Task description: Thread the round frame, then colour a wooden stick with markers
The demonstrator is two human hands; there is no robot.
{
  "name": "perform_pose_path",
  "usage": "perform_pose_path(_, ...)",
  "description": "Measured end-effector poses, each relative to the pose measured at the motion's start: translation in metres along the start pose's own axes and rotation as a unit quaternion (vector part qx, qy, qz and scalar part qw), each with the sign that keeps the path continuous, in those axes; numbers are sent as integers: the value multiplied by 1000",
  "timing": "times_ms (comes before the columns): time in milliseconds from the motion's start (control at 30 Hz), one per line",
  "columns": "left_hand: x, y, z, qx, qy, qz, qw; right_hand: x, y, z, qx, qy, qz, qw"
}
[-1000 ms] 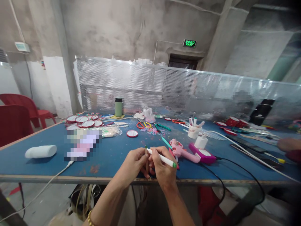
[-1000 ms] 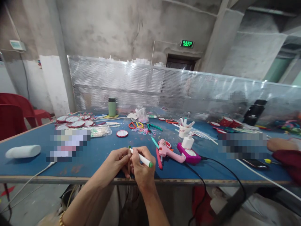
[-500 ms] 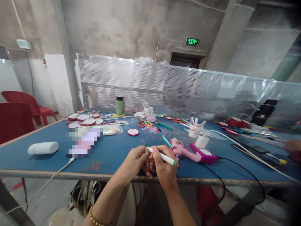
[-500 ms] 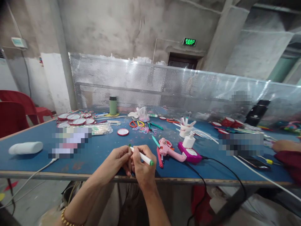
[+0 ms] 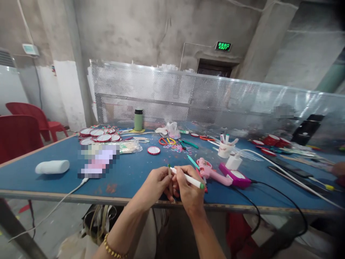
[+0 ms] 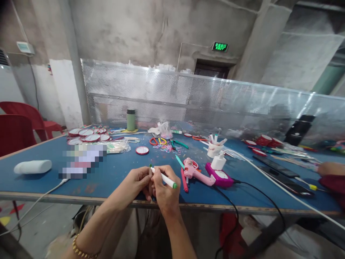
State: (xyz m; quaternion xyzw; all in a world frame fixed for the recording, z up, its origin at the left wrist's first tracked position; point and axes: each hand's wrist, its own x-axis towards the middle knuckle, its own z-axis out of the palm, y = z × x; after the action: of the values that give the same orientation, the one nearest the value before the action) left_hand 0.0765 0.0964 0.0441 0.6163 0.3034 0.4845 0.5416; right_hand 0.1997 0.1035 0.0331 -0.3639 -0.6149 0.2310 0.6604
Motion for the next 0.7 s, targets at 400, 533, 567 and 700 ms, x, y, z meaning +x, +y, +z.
perform_pose_path(400,0,-4,0,-4,4,3,1000,0,1,0,-10,-7,-5,1000)
perform_pose_path(533,0,-4,0,-10,5,3,1000,0,0,0,-9,-9,7,1000)
perform_pose_path(567,1,-4,0,-9,4,3,1000,0,0,-1,-9,-10,9,1000)
perform_pose_path(700,1,-6,-1,-4,2,1,1000,0,2,-1,-7,-11,9,1000)
